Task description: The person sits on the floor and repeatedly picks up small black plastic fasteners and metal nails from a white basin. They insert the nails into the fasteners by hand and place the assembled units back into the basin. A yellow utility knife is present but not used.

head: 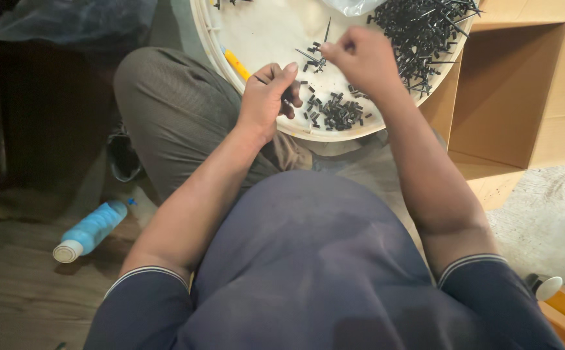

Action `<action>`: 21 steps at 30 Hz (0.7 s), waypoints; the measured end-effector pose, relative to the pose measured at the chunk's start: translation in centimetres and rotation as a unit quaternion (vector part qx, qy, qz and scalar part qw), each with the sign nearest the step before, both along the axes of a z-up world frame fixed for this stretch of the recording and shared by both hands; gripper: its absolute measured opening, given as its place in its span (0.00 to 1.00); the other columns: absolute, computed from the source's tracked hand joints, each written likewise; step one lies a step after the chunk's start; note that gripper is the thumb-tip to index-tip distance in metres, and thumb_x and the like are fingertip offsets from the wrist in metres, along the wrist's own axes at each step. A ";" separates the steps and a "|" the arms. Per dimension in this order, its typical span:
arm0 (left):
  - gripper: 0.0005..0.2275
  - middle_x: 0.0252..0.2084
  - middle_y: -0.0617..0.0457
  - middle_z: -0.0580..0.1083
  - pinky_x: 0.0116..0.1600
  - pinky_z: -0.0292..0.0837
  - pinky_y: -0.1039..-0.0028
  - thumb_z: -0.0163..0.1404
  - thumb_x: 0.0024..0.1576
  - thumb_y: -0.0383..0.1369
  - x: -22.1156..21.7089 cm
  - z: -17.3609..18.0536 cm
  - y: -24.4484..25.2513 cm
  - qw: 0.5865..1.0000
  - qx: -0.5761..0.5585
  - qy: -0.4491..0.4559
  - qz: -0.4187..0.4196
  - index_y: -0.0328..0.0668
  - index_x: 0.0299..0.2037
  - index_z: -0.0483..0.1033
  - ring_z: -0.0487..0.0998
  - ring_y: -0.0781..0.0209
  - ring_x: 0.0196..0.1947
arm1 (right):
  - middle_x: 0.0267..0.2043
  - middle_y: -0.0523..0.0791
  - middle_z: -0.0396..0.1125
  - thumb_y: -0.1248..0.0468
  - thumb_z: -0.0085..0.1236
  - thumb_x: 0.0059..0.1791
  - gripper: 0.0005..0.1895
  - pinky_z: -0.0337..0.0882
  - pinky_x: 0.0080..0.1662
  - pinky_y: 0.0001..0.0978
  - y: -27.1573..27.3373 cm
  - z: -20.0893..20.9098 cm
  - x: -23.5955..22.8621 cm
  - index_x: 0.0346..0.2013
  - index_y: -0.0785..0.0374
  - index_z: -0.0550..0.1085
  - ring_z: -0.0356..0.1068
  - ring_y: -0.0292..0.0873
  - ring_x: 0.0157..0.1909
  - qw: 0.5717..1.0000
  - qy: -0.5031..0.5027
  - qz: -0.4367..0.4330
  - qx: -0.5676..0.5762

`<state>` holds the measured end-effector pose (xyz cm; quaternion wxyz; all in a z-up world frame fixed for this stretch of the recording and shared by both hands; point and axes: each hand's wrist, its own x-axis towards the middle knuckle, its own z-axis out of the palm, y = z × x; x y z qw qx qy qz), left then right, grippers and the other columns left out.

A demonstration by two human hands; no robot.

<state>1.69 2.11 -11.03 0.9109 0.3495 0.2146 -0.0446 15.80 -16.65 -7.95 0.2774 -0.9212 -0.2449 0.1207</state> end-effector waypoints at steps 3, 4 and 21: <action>0.12 0.26 0.53 0.75 0.22 0.68 0.74 0.53 0.65 0.39 0.1 -0.1 -0.1 0.999 0.006 0.039 -0.020 0.45 0.31 0.70 0.78 0.63 0.23 | 0.28 0.51 0.72 0.46 0.71 0.47 0.25 0.70 0.36 0.46 1.2 -1.4 0.0 0.26 0.65 0.76 0.72 0.54 0.31 0.992 -0.080 0.021 -0.095; 0.10 0.26 0.53 0.75 0.22 0.68 0.75 0.52 0.64 0.39 0.1 -0.1 -0.1 0.999 0.002 0.028 -0.019 0.46 0.34 0.70 0.78 0.64 0.23 | 0.29 0.51 0.72 0.47 0.69 0.48 0.22 0.70 0.37 0.46 1.3 -1.4 0.1 0.28 0.65 0.76 0.72 0.55 0.33 0.992 -0.080 0.020 -0.097; 0.07 0.32 0.50 0.75 0.36 0.70 0.65 0.57 0.62 0.34 -2.4 5.2 -1.2 0.769 0.581 -0.255 -0.074 0.39 0.43 0.81 0.77 0.52 0.32 | 0.25 0.38 0.63 0.62 0.61 0.56 0.10 0.54 0.26 0.22 -3.3 3.2 -8.0 0.38 0.67 0.73 0.57 0.28 0.24 0.927 0.290 -0.082 0.223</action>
